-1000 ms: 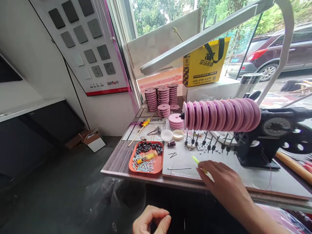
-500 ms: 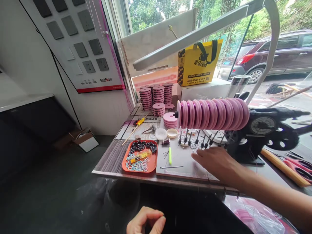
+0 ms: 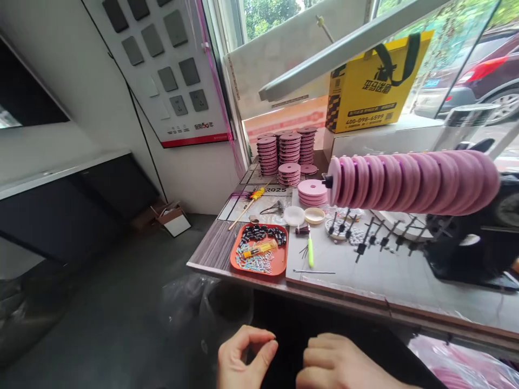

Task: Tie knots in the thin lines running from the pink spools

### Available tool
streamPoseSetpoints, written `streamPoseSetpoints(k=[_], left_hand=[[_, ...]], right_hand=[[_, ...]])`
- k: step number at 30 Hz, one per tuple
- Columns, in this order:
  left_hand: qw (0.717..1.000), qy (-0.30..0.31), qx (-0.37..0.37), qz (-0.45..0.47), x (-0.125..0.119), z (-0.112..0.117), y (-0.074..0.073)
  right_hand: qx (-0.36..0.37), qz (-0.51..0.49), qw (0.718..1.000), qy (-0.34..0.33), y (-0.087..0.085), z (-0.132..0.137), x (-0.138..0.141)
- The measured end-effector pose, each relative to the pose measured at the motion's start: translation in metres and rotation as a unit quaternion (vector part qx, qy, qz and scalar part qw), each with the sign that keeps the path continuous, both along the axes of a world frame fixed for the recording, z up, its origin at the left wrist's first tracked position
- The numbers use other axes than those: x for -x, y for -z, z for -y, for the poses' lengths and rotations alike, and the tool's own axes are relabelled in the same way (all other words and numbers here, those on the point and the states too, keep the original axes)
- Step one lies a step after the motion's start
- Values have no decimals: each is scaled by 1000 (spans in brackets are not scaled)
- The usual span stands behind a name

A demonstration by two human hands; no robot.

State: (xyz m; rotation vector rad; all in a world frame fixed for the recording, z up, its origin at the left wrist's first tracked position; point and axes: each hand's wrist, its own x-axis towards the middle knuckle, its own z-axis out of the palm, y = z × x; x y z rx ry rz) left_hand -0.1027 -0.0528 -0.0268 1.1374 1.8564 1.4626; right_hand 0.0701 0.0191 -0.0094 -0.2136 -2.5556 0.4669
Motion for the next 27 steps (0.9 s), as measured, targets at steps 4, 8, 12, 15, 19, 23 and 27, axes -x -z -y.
streamPoseSetpoints(k=[4, 8, 12, 15, 19, 23, 27], left_hand=[[999, 27, 34, -28, 13, 8, -1], [999, 12, 8, -31, 12, 13, 2], [999, 21, -27, -43, 6, 15, 5], [996, 37, -65, -58, 3, 17, 7], [990, 48, -117, -64, 1, 16, 9], [985, 59, -141, -77, -5, 14, 10], [982, 58, -143, -106, -8, 13, 10]], right_hand=[[240, -51, 968, 44, 9, 5, 19], [383, -46, 920, 70, 9, 10, 22], [447, -54, 887, 108, 15, 13, 21], [424, -45, 897, 122, 19, 13, 21], [403, -28, 907, 117, 22, 14, 23], [389, -39, 914, 108, 24, 15, 22], [421, -74, 894, 135, 24, 15, 19]])
